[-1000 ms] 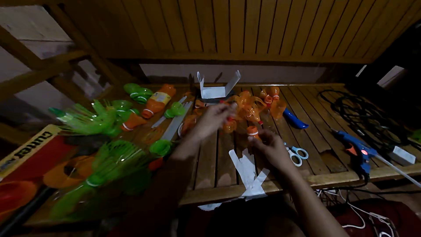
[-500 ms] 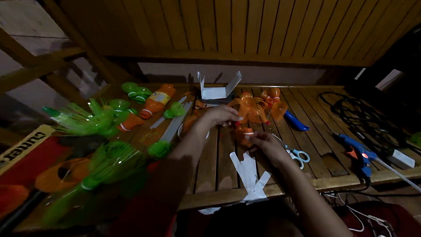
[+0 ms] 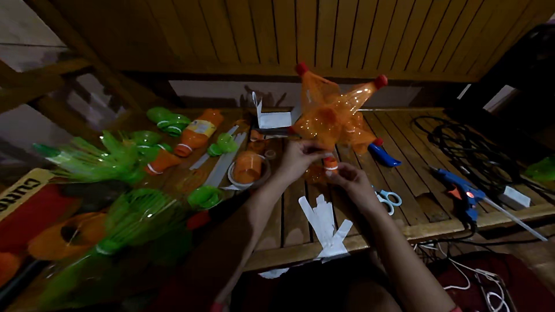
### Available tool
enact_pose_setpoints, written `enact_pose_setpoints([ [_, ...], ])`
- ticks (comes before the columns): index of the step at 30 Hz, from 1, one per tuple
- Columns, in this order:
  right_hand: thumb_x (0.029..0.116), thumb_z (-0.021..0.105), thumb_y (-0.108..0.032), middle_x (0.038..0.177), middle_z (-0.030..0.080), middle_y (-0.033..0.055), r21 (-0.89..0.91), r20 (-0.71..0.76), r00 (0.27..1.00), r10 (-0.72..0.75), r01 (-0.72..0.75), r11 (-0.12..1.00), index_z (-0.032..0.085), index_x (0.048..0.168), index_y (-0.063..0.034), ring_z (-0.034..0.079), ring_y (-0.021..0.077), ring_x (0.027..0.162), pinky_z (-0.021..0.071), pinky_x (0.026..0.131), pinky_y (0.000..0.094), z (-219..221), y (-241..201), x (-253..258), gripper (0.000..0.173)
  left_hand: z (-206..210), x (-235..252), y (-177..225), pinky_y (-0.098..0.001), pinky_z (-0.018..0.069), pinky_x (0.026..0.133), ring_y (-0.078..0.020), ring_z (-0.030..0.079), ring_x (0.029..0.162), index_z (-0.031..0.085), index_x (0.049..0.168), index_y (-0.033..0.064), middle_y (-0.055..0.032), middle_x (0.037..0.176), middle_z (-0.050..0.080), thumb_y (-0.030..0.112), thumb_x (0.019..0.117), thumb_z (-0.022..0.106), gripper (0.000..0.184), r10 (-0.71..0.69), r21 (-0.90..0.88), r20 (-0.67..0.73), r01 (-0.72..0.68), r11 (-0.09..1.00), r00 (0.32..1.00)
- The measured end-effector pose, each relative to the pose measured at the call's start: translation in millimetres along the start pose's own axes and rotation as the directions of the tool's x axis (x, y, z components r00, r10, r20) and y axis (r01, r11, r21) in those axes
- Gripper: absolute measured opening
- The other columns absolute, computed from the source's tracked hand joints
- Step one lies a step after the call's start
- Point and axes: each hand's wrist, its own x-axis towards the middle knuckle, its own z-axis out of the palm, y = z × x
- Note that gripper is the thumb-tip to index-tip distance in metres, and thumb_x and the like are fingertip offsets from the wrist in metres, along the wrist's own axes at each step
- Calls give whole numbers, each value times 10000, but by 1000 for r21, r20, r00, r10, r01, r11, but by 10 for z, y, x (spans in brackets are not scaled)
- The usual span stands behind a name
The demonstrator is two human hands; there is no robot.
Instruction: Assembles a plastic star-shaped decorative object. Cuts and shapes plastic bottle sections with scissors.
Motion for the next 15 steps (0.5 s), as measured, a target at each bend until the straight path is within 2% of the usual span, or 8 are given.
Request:
enact_pose_setpoints([
  [4,952,704,-82,1020,700,72,-3,-9,999,-49,49,999,658,1173,36,663,45,908,554,828,220,0,31,2,255,25,-58,8,-199,576,823,11,683,852,701,1002,-13,19,923,737,-32,873,752,140,50,-62,-28,-52,997,998],
  [10,953,707,-96,1039,707,88,-1,-22,996,-83,83,997,665,1186,41,666,60,935,555,853,237,1,61,-1,273,4,-44,-46,-196,548,735,-10,641,754,723,937,-10,-17,844,710,47,906,754,72,106,113,78,-114,987,991],
  [15,954,704,-86,1014,702,73,1,-17,997,-74,74,997,666,1168,42,658,44,907,549,836,224,4,52,-10,253,-6,-47,-32,-201,527,698,-15,612,711,718,903,-6,-15,796,688,84,921,749,96,93,144,96,-106,984,991],
])
